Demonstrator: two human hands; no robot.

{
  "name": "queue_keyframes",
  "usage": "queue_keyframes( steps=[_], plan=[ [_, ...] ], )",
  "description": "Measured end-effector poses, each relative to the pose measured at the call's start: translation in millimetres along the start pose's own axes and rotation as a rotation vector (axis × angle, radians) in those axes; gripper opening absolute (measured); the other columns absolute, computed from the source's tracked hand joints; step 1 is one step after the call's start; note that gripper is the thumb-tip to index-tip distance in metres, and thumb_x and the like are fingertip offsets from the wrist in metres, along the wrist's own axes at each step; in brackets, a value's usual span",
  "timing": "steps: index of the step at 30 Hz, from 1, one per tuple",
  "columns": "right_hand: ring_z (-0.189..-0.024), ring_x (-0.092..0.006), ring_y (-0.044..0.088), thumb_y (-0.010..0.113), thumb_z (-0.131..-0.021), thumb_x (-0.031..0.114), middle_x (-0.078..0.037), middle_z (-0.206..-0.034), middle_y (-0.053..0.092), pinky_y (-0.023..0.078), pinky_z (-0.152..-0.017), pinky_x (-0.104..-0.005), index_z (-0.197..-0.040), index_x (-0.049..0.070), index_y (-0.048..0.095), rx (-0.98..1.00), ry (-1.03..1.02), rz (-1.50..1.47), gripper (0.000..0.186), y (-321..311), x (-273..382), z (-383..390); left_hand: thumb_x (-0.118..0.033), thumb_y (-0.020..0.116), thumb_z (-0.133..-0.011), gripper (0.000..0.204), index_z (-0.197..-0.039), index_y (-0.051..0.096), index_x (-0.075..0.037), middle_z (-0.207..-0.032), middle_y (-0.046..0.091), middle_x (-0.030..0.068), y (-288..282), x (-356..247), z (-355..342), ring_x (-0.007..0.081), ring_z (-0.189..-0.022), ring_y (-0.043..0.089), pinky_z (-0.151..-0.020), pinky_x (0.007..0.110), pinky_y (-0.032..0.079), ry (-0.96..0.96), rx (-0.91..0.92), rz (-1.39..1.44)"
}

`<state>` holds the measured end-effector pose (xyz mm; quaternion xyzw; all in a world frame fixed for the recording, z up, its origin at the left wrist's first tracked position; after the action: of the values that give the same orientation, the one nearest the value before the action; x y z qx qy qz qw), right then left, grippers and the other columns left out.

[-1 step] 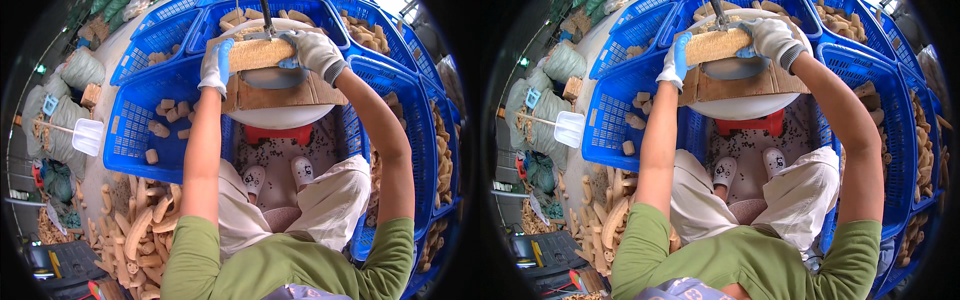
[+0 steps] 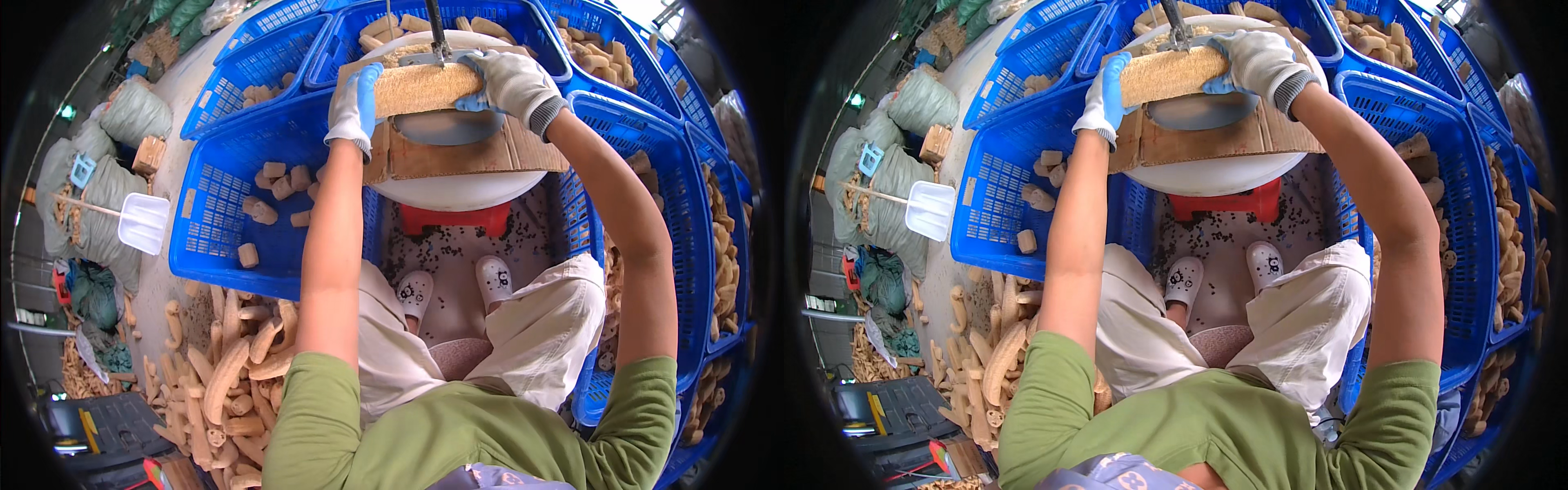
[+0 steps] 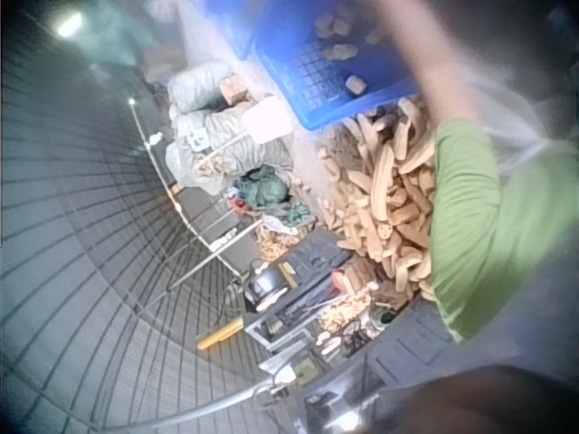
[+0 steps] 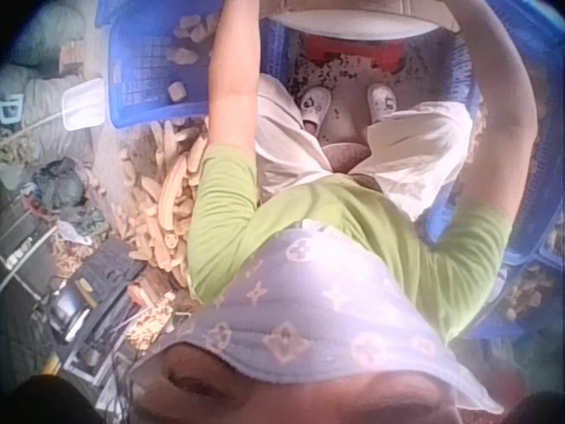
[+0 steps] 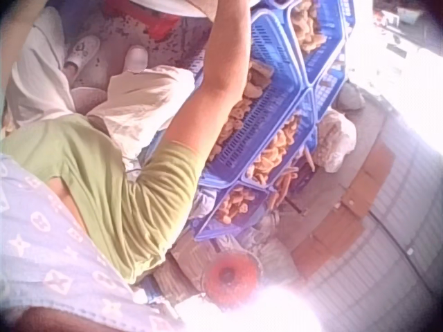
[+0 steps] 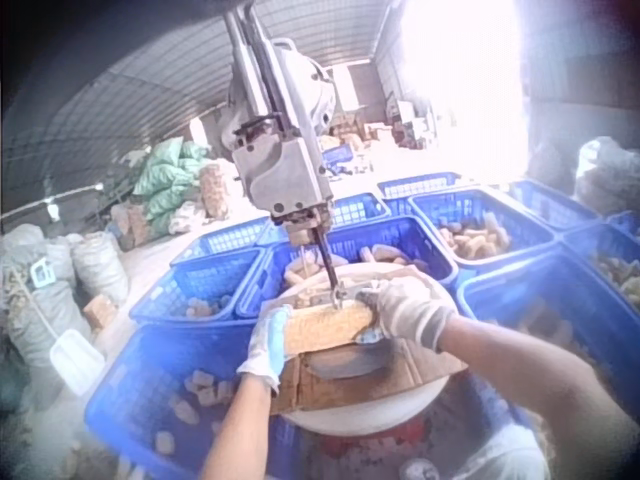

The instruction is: The person cuts loofah sponges into smaller cylindrical sections using a vertical band saw, picking up each loofah from a pile on the floor and placing the finished pieces into blue plastic crates.

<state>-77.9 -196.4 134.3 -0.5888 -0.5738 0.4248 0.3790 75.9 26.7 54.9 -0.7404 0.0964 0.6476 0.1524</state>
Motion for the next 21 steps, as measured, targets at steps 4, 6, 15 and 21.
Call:
queue_keyframes(
  steps=[4, 6, 15, 21],
  plan=[
    [-0.091, -0.0339, 0.071, 0.075, -0.073, 0.066, -0.017, -0.098, 0.073, 0.056, -0.082, -0.0422, -0.122, 0.009, 0.067, 0.001, -0.062, -0.057, 0.075, -5, -5, -7, -0.052, 0.061, -0.087, 0.048, -0.124, 0.060, -0.021, -0.116, 0.064, 0.0044, 7, -17, 5, 0.0207, -0.101, 0.063, -0.082, 0.044, 0.050, -0.162, -0.013, 0.022],
    [-0.089, -0.0342, 0.071, 0.076, -0.072, 0.066, -0.016, -0.096, 0.074, 0.056, -0.081, -0.0423, -0.120, 0.012, 0.070, -0.023, -0.064, -0.077, 0.072, -4, -7, -8, -0.048, 0.058, -0.088, 0.049, -0.123, 0.062, -0.014, -0.113, 0.065, 0.0073, 10, -21, 4, 0.0208, -0.100, 0.063, -0.084, 0.042, 0.048, -0.149, -0.038, 0.013],
    [-0.105, -0.0345, 0.067, 0.085, -0.066, 0.059, -0.014, -0.113, 0.072, 0.053, -0.093, -0.0424, -0.130, 0.023, 0.064, 0.229, 0.146, -0.160, 0.077, -17, -5, -16, -0.038, 0.057, -0.090, 0.048, -0.122, 0.064, -0.002, -0.105, 0.068, 0.0129, 23, -46, 20, 0.0236, -0.093, 0.068, -0.081, 0.035, 0.053, -0.279, -0.106, 0.187],
    [-0.106, -0.0263, 0.066, 0.094, -0.062, 0.032, -0.005, -0.116, 0.072, 0.052, -0.096, -0.0353, -0.134, 0.027, 0.061, 0.063, -0.018, -0.389, 0.080, -33, 0, -10, -0.036, 0.056, -0.090, 0.047, -0.122, 0.063, -0.002, -0.105, 0.069, 0.0142, 26, -48, 18, 0.0245, -0.090, 0.070, -0.079, 0.037, 0.055, -0.275, -0.109, 0.212]
  ],
)
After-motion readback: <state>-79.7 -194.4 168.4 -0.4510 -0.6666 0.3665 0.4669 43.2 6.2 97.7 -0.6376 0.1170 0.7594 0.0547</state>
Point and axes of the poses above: each hand's wrist, its own z-axis away from the middle knuckle, its own y-axis out of the palm, x = y × z, the point moved 4 cm from there along -z, towards the middle knuckle
